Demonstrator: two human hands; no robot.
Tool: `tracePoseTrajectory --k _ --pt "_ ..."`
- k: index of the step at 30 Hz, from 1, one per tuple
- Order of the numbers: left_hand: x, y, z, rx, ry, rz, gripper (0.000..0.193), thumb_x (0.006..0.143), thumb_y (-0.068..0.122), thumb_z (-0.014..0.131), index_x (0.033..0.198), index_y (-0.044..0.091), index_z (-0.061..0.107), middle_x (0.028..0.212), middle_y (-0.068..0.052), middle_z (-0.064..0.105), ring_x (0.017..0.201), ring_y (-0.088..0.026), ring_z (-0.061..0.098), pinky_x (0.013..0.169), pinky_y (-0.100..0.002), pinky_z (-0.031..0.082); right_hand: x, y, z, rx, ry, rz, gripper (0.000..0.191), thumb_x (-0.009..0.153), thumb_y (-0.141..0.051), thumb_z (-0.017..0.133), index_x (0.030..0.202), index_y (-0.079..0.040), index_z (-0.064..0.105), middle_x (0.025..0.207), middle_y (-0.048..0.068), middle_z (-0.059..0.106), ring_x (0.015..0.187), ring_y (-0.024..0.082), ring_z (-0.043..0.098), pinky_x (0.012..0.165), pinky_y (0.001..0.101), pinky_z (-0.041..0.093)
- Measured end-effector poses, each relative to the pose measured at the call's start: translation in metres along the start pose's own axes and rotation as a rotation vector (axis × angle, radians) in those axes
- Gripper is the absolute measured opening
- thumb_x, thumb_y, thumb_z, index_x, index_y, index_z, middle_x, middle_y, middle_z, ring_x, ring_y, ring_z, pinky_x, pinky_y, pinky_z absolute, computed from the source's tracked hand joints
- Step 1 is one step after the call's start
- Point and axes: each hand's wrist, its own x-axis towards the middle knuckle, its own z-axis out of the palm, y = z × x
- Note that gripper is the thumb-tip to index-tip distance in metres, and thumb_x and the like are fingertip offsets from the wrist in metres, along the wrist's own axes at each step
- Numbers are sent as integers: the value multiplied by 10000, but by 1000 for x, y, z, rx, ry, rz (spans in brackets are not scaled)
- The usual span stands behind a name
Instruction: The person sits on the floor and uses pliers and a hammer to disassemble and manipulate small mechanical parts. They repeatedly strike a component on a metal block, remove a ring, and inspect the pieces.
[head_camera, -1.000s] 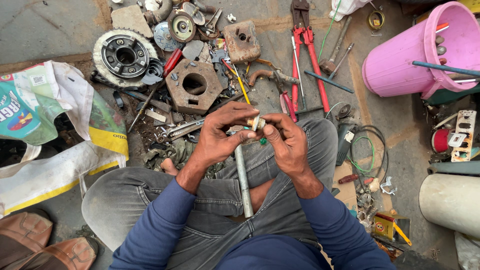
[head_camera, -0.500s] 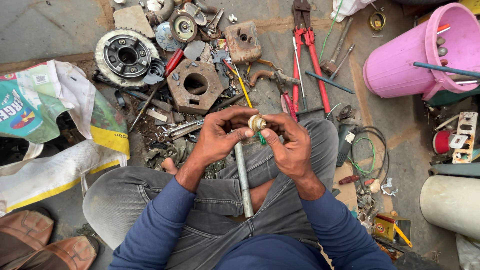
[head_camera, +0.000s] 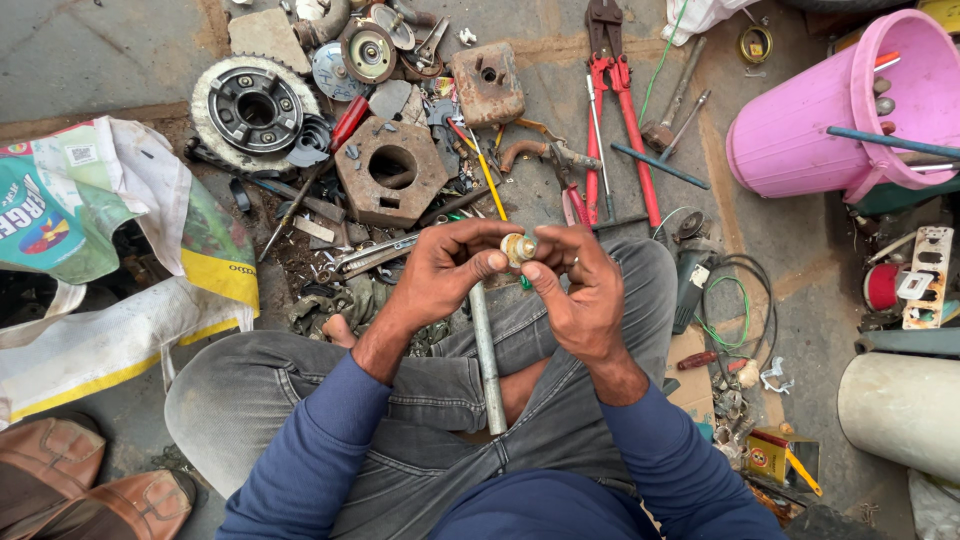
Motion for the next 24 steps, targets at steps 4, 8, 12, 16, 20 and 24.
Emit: tracePoseTrajectory --k 4,8,12,16,20,24 --pt "1 -4 0 -57 -25 -20 402 1013 272 700 1256 -48 678 1097 -104 766 976 -159 766 873 -305 650 -2 2 -2 -107 -25 -152 339 1032 -100 676 1336 23 593 1206 80 561 940 101 628 791 250 571" --pt "0 -5 1 -15 -3 -25 386 1019 241 695 1256 -62 686 1040 -123 771 915 -170 761 819 -309 642 -6 13 -5 -78 -39 -88 272 1065 -138 665 1299 0 655 1222 67 583 947 104 622 773 255 543" --pt "0 -4 5 -62 17 -17 418 1017 228 674 1334 -41 640 1091 -114 766 931 -160 752 833 -303 639 -5 33 -3 364 -3 125 280 1075 -151 649 1312 -1 653 1146 64 643 904 106 588 764 256 492" --pt "0 -1 9 -45 17 6 411 1012 153 682 1365 -46 618 1120 -125 760 974 -162 746 870 -312 645 -5 47 -2 782 16 358 267 1067 -131 616 1307 -16 638 1101 65 693 909 137 593 790 286 483" --pt "0 2 12 -75 5 3 386 1006 89 687 1357 -55 617 1073 -137 765 935 -170 763 860 -318 649 -6 51 0 939 -12 403 270 1065 -113 592 1320 -25 609 1122 71 687 947 167 615 817 314 493" --pt "0 5 13 -59 31 1 374 991 62 695 1337 -59 622 1066 -143 766 919 -170 765 838 -321 653 -5 52 2 969 -12 434 277 1069 -90 578 1332 -11 611 1120 82 681 945 172 614 828 332 499"
